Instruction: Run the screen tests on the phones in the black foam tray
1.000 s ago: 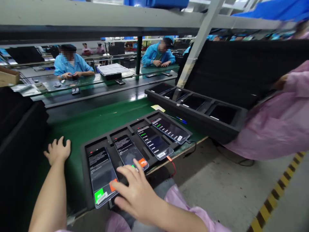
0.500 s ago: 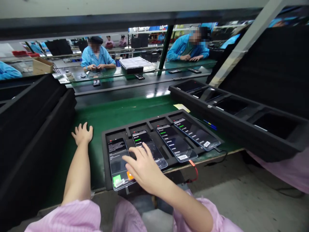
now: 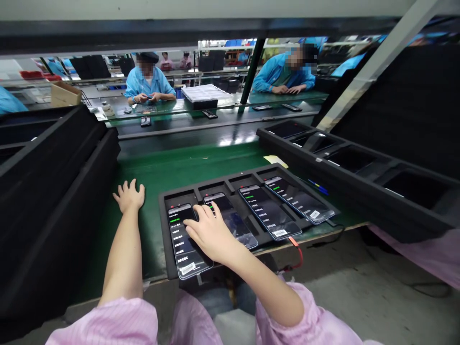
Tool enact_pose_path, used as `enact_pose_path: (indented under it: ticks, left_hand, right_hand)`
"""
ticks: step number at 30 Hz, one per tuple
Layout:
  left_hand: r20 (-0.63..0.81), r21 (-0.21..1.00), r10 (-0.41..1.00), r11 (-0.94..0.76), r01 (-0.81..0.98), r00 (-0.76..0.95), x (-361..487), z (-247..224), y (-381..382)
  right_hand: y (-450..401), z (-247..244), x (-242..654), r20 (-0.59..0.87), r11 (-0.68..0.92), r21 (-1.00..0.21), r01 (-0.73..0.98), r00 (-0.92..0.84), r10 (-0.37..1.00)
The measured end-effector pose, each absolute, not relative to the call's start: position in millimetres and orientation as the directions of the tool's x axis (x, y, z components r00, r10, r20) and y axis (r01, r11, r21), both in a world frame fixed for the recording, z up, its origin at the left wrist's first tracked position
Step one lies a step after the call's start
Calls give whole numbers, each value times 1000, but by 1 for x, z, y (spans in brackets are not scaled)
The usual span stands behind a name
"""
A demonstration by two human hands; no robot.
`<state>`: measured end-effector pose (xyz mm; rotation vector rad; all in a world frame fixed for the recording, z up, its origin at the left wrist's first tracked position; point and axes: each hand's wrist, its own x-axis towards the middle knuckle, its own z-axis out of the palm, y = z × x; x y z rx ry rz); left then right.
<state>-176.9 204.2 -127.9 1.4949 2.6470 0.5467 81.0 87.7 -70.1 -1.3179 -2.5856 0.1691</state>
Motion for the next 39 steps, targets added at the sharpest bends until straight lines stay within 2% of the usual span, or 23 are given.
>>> enact_pose_path:
  ticks: [5, 10, 15, 18, 21, 23, 26, 30, 34, 37, 39]
  left_hand:
    - [122, 324, 842, 467, 823, -526, -176, -127, 203]
    - [118, 321, 847, 461, 827, -518, -175, -125, 202]
    - [115, 322, 848, 461, 827, -517, -174, -122, 202]
    - [100, 315, 851, 465, 827, -516, -173, -120, 201]
    - [80, 308, 855, 467, 829, -512, -171, -115, 200]
    - [71, 306, 857, 468, 829, -510, -169, -112, 199]
    - [61, 302, 856, 475, 827, -514, -167, -109, 199]
    - [56, 297, 847, 492, 818, -529, -165, -108, 200]
    - [65, 290, 842, 497, 818, -535, -164, -108, 202]
    - [67, 284, 837, 506, 814, -544, -165, -111, 203]
    - [69, 282, 829, 518, 808, -555, -167, -114, 204]
  right_hand:
    - [99, -68, 111, 240, 520, -252, 816, -468, 851]
    - [112, -68, 154, 178, 318, -327, 890, -273, 946]
    - [113, -73, 159, 112, 365, -284, 886, -348, 931]
    - [116, -74, 167, 168, 381, -299, 875, -345, 923]
    - [121, -73, 190, 249, 251, -381, 890, -163, 955]
    - [124, -71, 209, 251, 129, -406, 905, -26, 968]
    - [127, -70, 229, 195, 40, -403, 914, 43, 980]
    - [129, -75, 237, 148, 65, -347, 936, -14, 989]
    - [131, -79, 244, 204, 92, -319, 943, -27, 979]
    - [133, -75, 262, 269, 13, -355, 935, 89, 959]
    - [135, -72, 279, 257, -87, -364, 927, 190, 948]
